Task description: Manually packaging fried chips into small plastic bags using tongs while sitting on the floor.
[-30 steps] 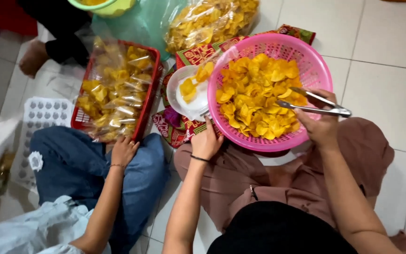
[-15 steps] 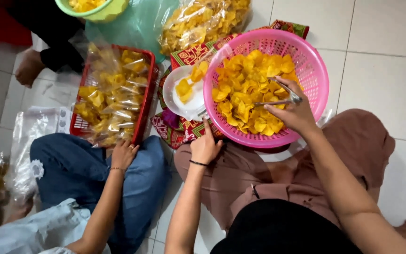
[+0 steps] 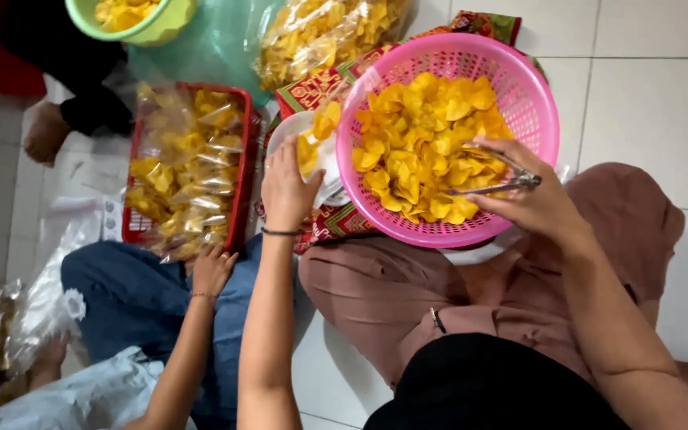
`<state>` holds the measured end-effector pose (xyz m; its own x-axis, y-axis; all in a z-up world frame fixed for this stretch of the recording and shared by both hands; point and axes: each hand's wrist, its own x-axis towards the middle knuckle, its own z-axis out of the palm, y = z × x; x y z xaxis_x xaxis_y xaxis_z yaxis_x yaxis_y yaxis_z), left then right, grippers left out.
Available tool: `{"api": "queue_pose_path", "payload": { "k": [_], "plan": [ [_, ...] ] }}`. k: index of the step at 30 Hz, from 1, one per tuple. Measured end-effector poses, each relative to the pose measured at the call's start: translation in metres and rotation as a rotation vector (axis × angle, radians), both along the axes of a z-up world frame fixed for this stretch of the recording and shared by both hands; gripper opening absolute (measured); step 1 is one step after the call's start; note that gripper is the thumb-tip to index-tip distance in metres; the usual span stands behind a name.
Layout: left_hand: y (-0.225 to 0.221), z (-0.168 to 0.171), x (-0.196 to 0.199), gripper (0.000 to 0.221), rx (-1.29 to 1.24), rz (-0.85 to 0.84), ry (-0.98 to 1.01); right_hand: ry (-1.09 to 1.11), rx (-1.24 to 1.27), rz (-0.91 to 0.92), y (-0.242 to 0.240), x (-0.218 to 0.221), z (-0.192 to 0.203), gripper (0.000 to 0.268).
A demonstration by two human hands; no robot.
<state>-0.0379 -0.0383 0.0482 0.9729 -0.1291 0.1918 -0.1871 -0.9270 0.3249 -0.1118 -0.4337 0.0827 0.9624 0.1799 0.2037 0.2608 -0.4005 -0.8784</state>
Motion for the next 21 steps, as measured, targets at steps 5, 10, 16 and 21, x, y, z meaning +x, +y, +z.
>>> {"api": "queue_pose_path", "payload": {
  "k": [5,10,16,21],
  "plan": [
    [0.007,-0.062,0.047,0.094,0.095,0.115,-0.057,-0.065,0.109,-0.159,-0.028,0.002,0.006,0.082],
    [0.0,-0.055,0.043,0.057,0.0,0.097,-0.206,-0.068,0.054,-0.151,-0.045,0.003,0.004,0.093],
    [0.015,-0.045,0.032,0.059,-0.199,0.159,-0.264,-0.093,0.128,-0.123,-0.03,0.007,0.005,0.082],
    [0.026,-0.008,-0.029,0.068,-0.645,0.126,-0.251,-0.204,-0.122,-0.062,-0.046,0.015,-0.033,0.068]
  ]
}}
